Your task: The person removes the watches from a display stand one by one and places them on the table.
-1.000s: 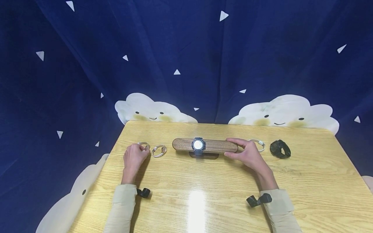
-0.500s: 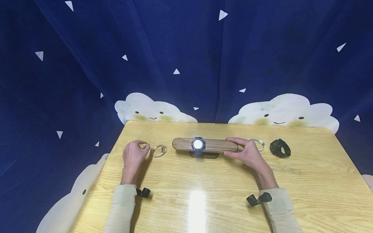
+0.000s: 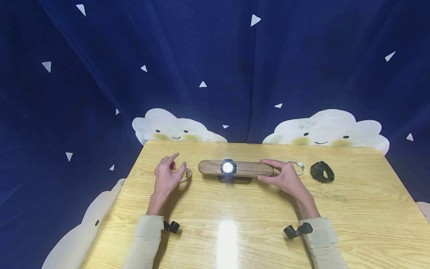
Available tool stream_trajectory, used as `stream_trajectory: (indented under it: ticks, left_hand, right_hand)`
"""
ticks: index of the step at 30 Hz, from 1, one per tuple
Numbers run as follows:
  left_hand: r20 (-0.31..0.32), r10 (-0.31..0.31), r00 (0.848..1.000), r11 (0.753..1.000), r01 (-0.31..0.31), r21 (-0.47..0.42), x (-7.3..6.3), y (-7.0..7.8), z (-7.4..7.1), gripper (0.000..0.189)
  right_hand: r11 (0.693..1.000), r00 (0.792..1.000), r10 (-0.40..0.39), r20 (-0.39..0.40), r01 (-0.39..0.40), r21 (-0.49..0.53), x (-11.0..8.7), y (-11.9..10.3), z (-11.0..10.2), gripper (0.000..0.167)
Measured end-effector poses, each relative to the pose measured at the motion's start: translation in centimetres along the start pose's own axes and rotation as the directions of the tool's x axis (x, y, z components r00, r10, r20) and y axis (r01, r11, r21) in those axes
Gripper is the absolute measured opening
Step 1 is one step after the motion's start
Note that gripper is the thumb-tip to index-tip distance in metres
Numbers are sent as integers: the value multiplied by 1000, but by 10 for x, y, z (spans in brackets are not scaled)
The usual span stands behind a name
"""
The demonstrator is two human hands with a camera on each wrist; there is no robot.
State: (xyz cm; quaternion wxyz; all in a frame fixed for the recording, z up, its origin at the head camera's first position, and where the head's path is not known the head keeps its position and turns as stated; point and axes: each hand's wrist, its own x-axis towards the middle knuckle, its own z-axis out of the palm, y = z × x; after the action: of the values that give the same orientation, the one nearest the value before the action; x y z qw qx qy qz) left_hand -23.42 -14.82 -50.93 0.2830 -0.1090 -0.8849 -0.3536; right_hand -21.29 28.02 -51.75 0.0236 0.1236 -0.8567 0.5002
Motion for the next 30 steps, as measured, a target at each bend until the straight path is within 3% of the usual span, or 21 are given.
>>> stream_trajectory:
  ticks: [5, 13, 22, 30]
  left_hand:
    - [58, 45, 997, 996, -40, -74, -5, 10, 10, 49]
    - [92, 171, 981, 980, -160, -119, -12, 32, 25, 49]
    - [167, 237, 957, 963, -210, -166, -19, 56, 38, 49]
    - [182, 246, 952, 966, -225, -129, -24, 67, 51, 57]
  right_hand:
    - [1000, 1000, 1, 5, -1, 0, 1, 0, 0, 56]
    - [1000, 1000, -2, 1, 2, -21, 2, 2, -1, 57]
    - [1000, 1000, -12, 8, 12, -3, 2, 2, -1, 57]
    - [1000, 1000, -14, -6, 14, 7, -1, 1, -1, 56]
